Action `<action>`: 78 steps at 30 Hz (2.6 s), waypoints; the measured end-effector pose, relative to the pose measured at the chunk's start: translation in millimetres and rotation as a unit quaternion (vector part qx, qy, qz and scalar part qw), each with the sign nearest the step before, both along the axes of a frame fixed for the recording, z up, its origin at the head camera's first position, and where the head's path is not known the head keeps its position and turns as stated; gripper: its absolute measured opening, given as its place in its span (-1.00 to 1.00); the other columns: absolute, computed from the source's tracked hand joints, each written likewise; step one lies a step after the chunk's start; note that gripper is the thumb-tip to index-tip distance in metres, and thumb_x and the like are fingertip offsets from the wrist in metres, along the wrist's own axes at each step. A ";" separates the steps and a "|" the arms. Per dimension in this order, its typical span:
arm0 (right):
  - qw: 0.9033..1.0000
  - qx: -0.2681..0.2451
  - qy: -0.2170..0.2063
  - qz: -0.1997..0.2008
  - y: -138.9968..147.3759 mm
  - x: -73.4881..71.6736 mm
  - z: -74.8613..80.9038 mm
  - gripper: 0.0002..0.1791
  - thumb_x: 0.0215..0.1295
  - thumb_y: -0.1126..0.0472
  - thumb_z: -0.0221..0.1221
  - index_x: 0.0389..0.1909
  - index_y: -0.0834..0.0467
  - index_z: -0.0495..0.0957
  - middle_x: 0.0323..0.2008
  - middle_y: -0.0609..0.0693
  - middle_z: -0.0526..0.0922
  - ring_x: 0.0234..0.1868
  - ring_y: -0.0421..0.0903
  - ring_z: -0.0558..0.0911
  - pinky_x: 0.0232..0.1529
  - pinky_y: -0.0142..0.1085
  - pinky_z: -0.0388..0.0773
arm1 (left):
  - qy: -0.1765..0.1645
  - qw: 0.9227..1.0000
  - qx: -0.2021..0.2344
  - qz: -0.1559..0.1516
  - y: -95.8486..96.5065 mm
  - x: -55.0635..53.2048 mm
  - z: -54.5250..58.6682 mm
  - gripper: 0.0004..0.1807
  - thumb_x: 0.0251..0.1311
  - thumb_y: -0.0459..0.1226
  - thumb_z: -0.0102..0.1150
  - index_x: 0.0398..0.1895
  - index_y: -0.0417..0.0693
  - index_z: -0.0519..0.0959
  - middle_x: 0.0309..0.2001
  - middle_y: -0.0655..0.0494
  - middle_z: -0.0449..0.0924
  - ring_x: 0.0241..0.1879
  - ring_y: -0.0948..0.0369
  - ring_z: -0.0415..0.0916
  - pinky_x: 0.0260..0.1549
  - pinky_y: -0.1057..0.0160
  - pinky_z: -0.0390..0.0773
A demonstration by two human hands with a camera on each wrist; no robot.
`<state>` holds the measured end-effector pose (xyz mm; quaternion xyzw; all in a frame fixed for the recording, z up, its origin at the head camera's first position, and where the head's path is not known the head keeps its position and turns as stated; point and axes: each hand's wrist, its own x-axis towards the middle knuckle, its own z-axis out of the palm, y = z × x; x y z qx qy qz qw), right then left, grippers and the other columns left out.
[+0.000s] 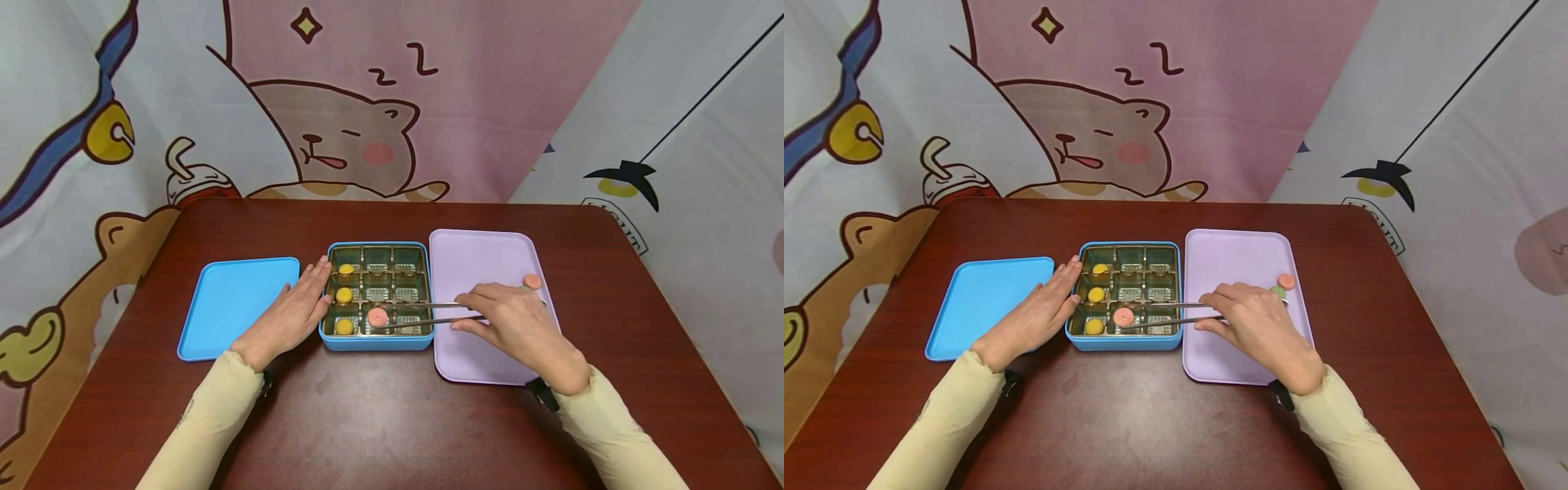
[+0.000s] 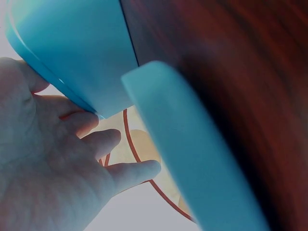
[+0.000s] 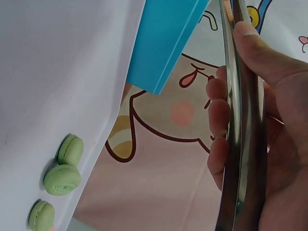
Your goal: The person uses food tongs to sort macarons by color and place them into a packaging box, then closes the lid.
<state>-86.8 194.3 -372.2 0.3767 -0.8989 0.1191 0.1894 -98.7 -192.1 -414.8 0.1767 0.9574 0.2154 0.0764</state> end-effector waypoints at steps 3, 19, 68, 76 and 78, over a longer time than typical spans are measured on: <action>1.000 0.006 -0.009 -0.002 -1.8 -0.8 -1.2 -0.59 0.12 -0.10 0.50 -0.14 0.09 0.76 -0.35 -0.14 0.69 -0.43 -0.21 0.61 -0.49 -0.29 0.42 | 0.000 1.000 0.000 0.000 0.4 0.0 0.0 -0.28 0.66 -0.05 -0.21 0.70 -0.10 -0.13 0.69 0.04 -0.28 0.64 -0.09 -0.22 0.43 -0.42 -0.02; 0.999 0.028 -0.023 -0.009 -7.8 -0.2 -0.1 -0.59 0.12 -0.08 0.53 -0.14 0.12 0.77 -0.39 -0.12 0.67 -0.46 -0.18 0.59 -0.48 -0.26 0.52 | -0.002 1.000 0.000 -0.002 0.2 0.2 0.1 -0.28 0.66 -0.05 -0.21 0.70 -0.09 -0.13 0.69 0.03 -0.29 0.64 -0.09 -0.22 0.44 -0.42 -0.03; 0.981 -0.058 -0.001 -0.187 108.1 39.4 -0.7 -0.08 0.28 -0.57 -0.09 -0.07 0.21 0.73 -0.35 0.00 0.70 -0.52 -0.19 0.53 -0.66 -0.31 0.44 | 0.002 1.000 0.001 -0.006 -0.5 0.3 0.1 -0.29 0.67 -0.05 -0.22 0.70 -0.09 -0.12 0.69 0.03 -0.28 0.64 -0.09 -0.22 0.43 -0.42 -0.03; 0.972 -0.049 -0.011 -0.229 126.9 44.9 -3.7 -0.43 -0.15 0.15 0.65 -0.05 0.19 0.72 -0.38 -0.01 0.67 -0.56 -0.19 0.41 -0.69 -0.32 0.33 | -0.002 1.000 0.002 -0.007 0.3 0.5 0.1 -0.29 0.67 -0.05 -0.22 0.70 -0.07 -0.14 0.69 0.05 -0.29 0.64 -0.08 -0.23 0.44 -0.42 -0.04; 0.970 -0.048 -0.011 -0.240 132.7 45.9 -5.2 -0.42 -0.15 0.14 0.65 -0.04 0.18 0.72 -0.40 -0.01 0.65 -0.57 -0.19 0.38 -0.70 -0.31 0.30 | -0.002 1.000 0.002 -0.008 0.7 0.4 0.2 -0.29 0.67 -0.05 -0.22 0.70 -0.07 -0.14 0.69 0.05 -0.30 0.64 -0.09 -0.23 0.44 -0.42 -0.04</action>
